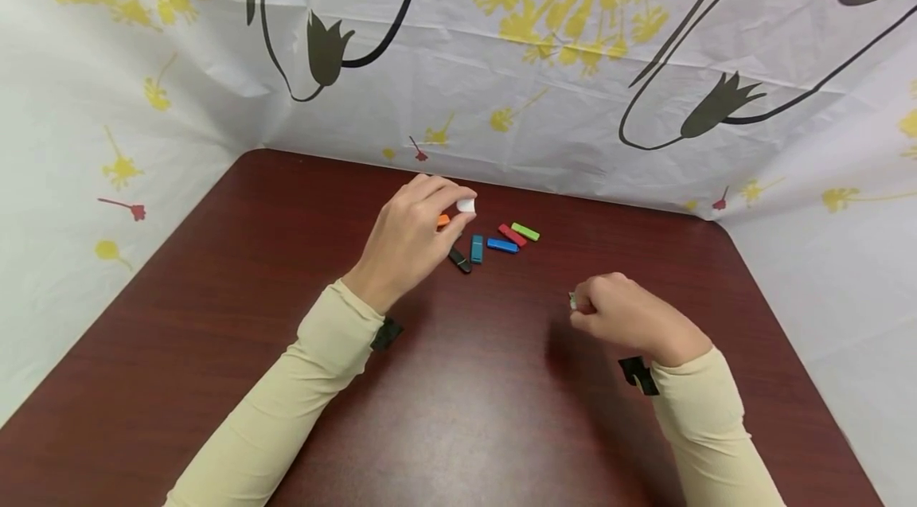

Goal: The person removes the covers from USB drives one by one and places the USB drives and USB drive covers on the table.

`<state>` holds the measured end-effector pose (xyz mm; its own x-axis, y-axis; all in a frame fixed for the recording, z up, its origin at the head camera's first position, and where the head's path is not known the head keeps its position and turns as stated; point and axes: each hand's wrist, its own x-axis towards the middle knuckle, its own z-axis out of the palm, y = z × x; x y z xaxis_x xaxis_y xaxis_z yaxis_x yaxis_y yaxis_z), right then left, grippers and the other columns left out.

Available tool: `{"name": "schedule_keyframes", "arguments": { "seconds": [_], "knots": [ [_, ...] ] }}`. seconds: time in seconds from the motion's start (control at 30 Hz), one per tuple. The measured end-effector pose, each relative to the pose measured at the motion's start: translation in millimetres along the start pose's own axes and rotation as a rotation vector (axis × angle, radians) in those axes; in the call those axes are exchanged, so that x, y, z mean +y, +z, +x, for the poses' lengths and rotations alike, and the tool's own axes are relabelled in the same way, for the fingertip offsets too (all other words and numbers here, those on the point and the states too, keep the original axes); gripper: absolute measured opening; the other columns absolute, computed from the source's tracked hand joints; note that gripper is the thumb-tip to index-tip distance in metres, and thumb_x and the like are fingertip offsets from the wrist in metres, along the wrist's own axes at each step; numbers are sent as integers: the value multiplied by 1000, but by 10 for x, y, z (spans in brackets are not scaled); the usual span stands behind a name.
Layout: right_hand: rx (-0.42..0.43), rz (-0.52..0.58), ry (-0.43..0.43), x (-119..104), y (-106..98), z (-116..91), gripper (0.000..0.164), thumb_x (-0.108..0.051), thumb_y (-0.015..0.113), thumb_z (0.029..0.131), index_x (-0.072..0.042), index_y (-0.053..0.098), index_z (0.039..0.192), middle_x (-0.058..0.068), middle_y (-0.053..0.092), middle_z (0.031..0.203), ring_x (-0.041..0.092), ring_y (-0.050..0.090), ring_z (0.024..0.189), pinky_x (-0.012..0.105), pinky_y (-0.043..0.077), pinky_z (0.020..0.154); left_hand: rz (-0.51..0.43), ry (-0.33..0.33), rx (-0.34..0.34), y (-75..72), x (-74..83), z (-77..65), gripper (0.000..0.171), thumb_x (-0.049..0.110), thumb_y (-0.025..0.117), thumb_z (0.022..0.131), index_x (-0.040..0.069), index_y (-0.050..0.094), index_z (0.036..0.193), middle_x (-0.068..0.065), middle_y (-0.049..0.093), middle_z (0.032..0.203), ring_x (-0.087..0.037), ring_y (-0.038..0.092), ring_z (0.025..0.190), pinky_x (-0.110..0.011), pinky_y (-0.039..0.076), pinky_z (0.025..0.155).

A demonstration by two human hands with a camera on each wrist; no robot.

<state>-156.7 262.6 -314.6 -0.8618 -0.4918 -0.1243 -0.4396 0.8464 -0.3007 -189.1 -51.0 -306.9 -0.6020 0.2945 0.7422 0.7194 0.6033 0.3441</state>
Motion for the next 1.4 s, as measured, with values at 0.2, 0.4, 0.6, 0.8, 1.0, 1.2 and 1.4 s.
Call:
{"name": "schedule_keyframes", "arguments": {
  "seconds": [0.2,0.4,0.6,0.8,1.0,1.2,1.4],
  "knots": [
    [-113,25,-11,-16,125,64,51,-4,66,93,-26,33,59,-14,26,59,3,25,56,21,23,55,6,-8,-11,9,7,-2,19,15,80,100,4,81,116,-7,78,110,-23,67,104,-34,60,84],
    [-213,69,13,-52,243,131,55,0,63,93,-27,30,58,-14,22,58,4,21,56,21,23,55,7,-9,-16,10,9,-5,20,14,81,99,4,81,116,-7,78,110,-24,67,105,-34,61,84],
    [-273,88,60,-73,342,167,57,3,60,92,-26,30,54,-15,25,51,3,25,47,20,27,51,4,-14,-23,7,11,-11,21,14,81,99,4,81,117,-8,78,110,-24,67,105,-34,61,85],
    [-320,98,120,-87,410,178,53,3,61,92,-22,39,51,-13,31,49,4,30,43,20,31,49,8,-24,-37,1,17,-17,21,17,79,101,5,81,118,-7,78,111,-23,67,106,-34,62,86],
    [-344,125,169,-110,450,178,46,7,59,88,-20,46,53,-12,30,50,6,31,45,20,36,48,9,-25,-31,6,13,-12,21,17,80,100,4,81,117,-8,78,111,-24,67,106,-34,62,85],
    [-347,130,211,-114,463,188,42,4,62,91,-15,55,56,-10,33,51,7,34,45,21,38,49,9,-28,-31,11,14,-11,21,17,79,101,4,81,117,-8,78,111,-24,68,107,-34,62,86],
    [-361,146,222,-110,456,187,34,0,63,96,-9,68,63,-8,40,51,8,40,45,21,41,48,15,-37,-40,10,24,-20,21,17,80,100,5,81,117,-8,78,112,-24,68,107,-34,62,85]
  ]
}}
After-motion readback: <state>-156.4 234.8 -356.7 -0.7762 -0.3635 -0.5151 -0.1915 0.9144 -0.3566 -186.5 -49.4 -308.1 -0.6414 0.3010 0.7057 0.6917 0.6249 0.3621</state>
